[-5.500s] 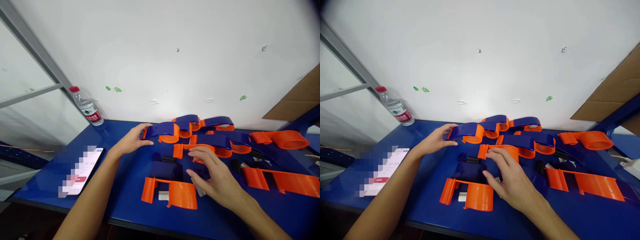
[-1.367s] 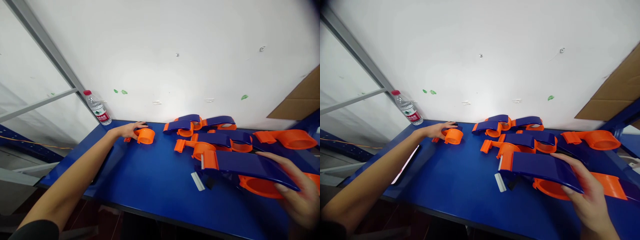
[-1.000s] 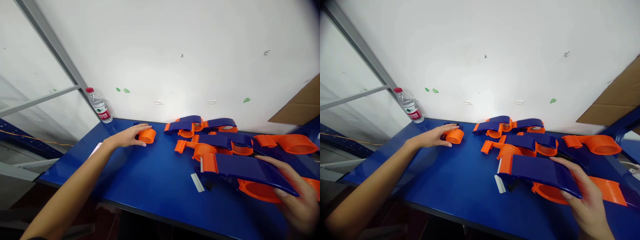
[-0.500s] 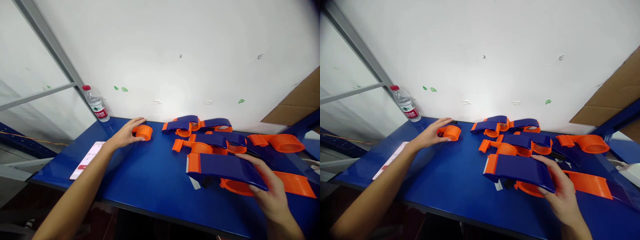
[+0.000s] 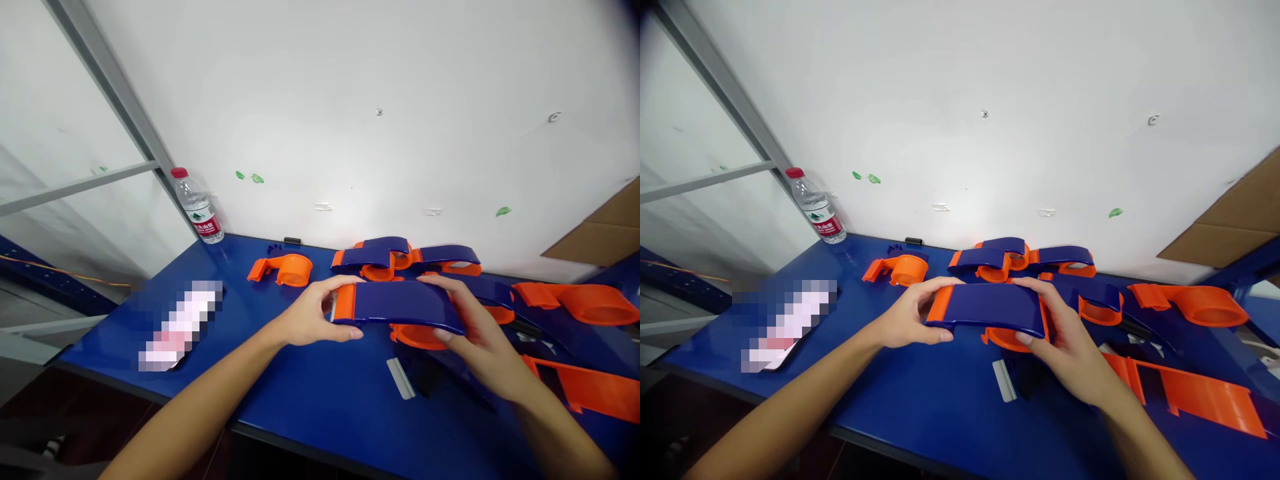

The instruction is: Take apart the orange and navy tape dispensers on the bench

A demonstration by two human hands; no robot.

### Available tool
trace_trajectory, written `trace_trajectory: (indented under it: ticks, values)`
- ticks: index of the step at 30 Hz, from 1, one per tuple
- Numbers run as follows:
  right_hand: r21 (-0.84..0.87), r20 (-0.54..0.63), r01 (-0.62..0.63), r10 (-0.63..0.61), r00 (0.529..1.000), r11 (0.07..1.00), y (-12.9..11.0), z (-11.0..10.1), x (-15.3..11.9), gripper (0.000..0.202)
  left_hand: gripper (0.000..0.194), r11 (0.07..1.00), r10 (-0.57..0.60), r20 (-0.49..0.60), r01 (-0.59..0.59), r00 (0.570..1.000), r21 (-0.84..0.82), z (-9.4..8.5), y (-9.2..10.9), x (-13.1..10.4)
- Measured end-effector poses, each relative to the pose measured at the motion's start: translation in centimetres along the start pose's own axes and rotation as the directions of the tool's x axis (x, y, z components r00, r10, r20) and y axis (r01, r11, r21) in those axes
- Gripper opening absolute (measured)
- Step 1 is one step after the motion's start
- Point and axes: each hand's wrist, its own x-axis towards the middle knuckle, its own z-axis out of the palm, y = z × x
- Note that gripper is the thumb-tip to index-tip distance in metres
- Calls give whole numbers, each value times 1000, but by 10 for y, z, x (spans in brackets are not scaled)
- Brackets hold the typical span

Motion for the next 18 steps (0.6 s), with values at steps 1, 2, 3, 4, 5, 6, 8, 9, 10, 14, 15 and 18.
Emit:
trace_trajectory:
  ticks: [1, 2, 3, 4, 5, 6, 8, 9, 10, 14, 15, 18]
  values:
    - [-27, 33, 0, 0, 999, 1000, 0, 0, -2, 59, 69, 1000, -4, -11, 4, 1000, -1, -1, -3, -2]
    - [-59, 59, 12, -9, 998, 998, -1, -1, -5, 65, 68, 1000, -6, -16, 6, 1000, -4, -2, -4, -3]
    - [-91, 74, 31, -24, 997, 995, -2, -3, -7, 70, 67, 1000, -4, -20, 3, 1000, -8, -2, -5, -4]
    - [-123, 64, 55, -47, 997, 991, -5, -4, -9, 73, 66, 1000, 5, -23, -5, 1000, -14, -2, -5, -5]
    - [-161, 27, 85, -82, 996, 983, -8, -4, -10, 74, 65, 1000, 18, -25, -18, 1000, -18, 0, -5, -6]
    - [-214, -25, 126, -134, 991, 969, -13, -4, -10, 71, 64, 999, 27, -27, -28, 999, -20, 1, -4, -6]
    - [-381, -100, 233, -291, 951, 895, -23, 1, -8, 59, 64, 999, 35, -31, -35, 999, -4, 4, -3, -7]
    - [-475, -98, 295, -383, 919, 829, -30, 5, -6, 51, 64, 999, 37, -32, -36, 999, 16, 6, -2, -7]
    - [-556, -63, 353, -462, 885, 752, -36, 10, -3, 44, 65, 998, 37, -34, -36, 999, 44, 7, -2, -8]
    - [-627, 125, 518, -581, 804, 582, -54, 26, 4, 26, 69, 978, 97, -69, -82, 993, 190, 9, -2, -8]
    - [-615, 142, 539, -591, 794, 576, -57, 28, 5, 27, 69, 972, 114, -81, -94, 990, 217, 10, -2, -9]
    - [-604, 126, 548, -609, 783, 578, -60, 30, 7, 31, 70, 965, 128, -111, -98, 985, 244, 11, -1, -9]
